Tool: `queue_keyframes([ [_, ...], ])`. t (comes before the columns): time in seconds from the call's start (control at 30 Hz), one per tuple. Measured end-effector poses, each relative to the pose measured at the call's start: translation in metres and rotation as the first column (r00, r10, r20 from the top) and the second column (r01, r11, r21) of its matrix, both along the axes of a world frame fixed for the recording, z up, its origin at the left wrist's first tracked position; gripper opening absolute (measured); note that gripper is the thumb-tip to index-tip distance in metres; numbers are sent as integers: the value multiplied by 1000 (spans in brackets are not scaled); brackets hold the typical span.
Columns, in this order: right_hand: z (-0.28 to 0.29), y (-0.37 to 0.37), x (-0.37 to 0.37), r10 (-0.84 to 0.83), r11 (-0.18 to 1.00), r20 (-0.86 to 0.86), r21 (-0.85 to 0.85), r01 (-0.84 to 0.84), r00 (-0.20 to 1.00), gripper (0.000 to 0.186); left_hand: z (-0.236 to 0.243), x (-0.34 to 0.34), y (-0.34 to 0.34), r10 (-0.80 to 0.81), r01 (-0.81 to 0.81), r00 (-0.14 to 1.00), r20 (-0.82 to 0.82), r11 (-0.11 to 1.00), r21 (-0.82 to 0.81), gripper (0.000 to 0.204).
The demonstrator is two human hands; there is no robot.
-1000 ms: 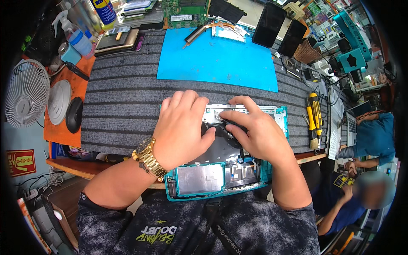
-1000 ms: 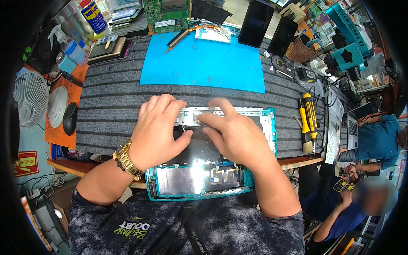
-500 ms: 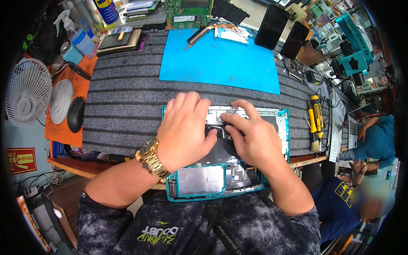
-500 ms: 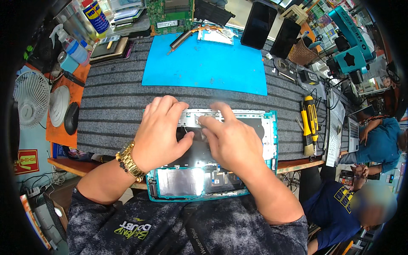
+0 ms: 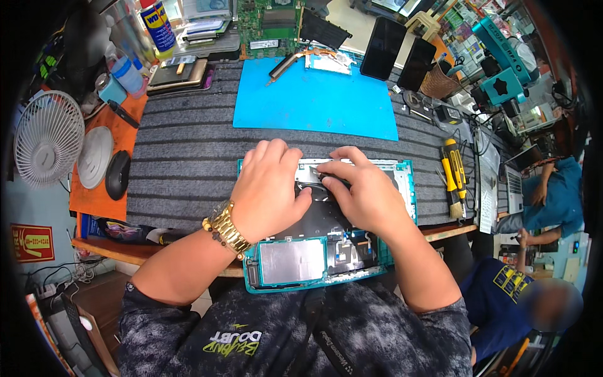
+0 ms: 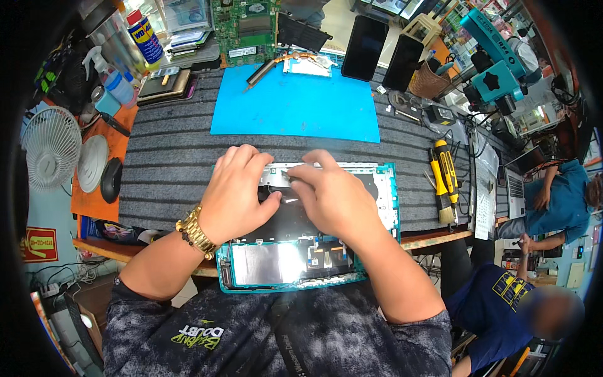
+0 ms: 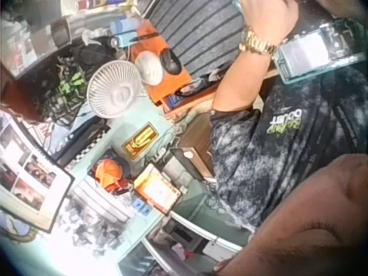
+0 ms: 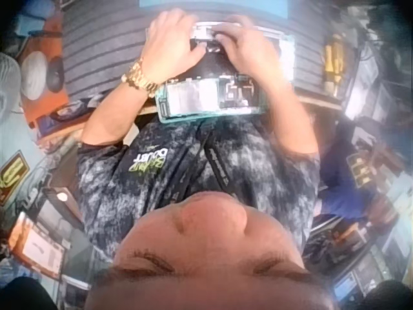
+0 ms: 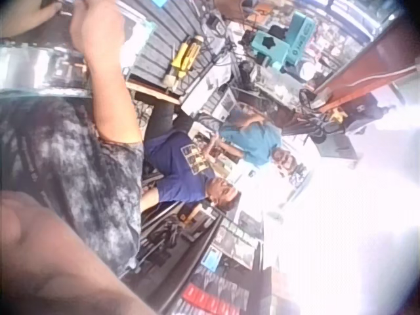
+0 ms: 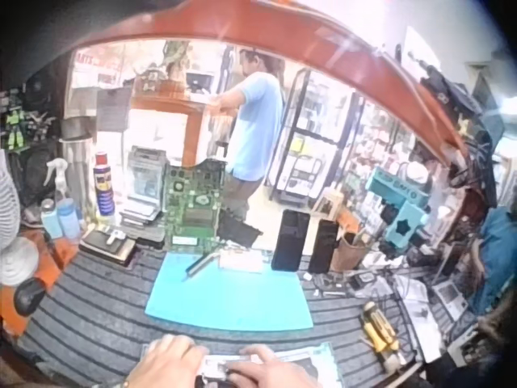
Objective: The person is replacing components in a laptop chassis. They remove internal tape and metal strips, brush the interior with a yellow brush, and use a small blue tool to pry and seat a flexible ribbon cable into a connector on the internal frame.
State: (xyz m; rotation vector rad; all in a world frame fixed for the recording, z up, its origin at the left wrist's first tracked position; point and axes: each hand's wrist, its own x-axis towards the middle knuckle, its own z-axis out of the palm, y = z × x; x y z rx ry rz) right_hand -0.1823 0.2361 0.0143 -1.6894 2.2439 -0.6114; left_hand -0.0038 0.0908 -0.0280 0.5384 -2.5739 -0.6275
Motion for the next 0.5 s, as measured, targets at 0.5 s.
queue_keyframes([
  [0.5,26,1,-5,87,996,30,19,-88,996,23,2,6,-2,8,-9,999,34,999,31,60],
])
